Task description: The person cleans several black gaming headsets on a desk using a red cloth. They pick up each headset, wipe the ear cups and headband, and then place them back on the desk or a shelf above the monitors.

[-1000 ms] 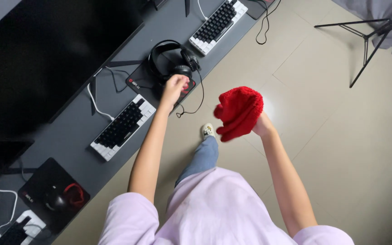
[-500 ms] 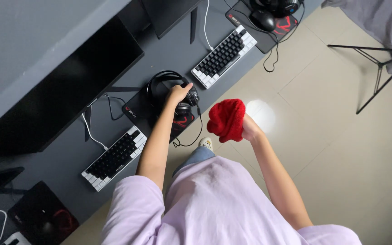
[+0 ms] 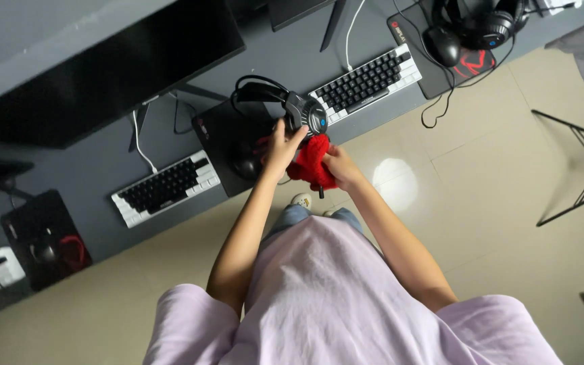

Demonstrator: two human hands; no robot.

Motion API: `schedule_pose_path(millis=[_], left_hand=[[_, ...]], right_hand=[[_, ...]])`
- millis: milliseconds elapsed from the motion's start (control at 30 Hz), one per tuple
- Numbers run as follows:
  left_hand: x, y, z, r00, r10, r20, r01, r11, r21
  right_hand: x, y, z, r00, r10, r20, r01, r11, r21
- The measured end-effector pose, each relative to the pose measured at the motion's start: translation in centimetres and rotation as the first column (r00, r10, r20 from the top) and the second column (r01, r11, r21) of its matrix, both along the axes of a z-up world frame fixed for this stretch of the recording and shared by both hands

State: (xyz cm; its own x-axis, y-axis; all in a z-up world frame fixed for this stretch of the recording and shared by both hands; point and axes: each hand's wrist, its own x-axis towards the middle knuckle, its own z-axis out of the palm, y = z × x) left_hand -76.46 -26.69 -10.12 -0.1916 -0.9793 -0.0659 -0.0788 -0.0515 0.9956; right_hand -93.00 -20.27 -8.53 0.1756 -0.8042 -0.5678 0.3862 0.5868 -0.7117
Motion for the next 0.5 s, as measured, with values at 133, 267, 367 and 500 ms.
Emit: schedule_pose_path(millis=[133, 267, 367, 500], left_hand=[[-1.5, 1.7, 1.8, 0.936, 0.126, -0.329, -0.097, 0.99, 0.102], [-2.6, 2.9, 4.3, 0.638, 0.327, -0.698, -0.199, 0.945, 0.26], [-2.0, 3.4, 2.5, 0.434, 0.455, -0.778, -0.22, 0.891, 0.398], [-0.6, 5.4, 2.8, 0.318, 0.418, -0.851, -0.253, 0.902, 0.349]], right_hand=[[-1.6, 1.0, -1.4, 0.992, 0.08, -0.097, -0.103, 0.957, -0.271], [-3.3, 3.8, 1.3, 0.944, 0.224, -0.242, -0.306, 0.866, -0.395], [-4.6, 6.7, 1.8, 0.918, 0.275, -0.287, -0.38, 0.817, -0.433], [-6.7, 9.5, 2.3, 0.936, 0.224, -0.273, -0.308, 0.897, -0.317]])
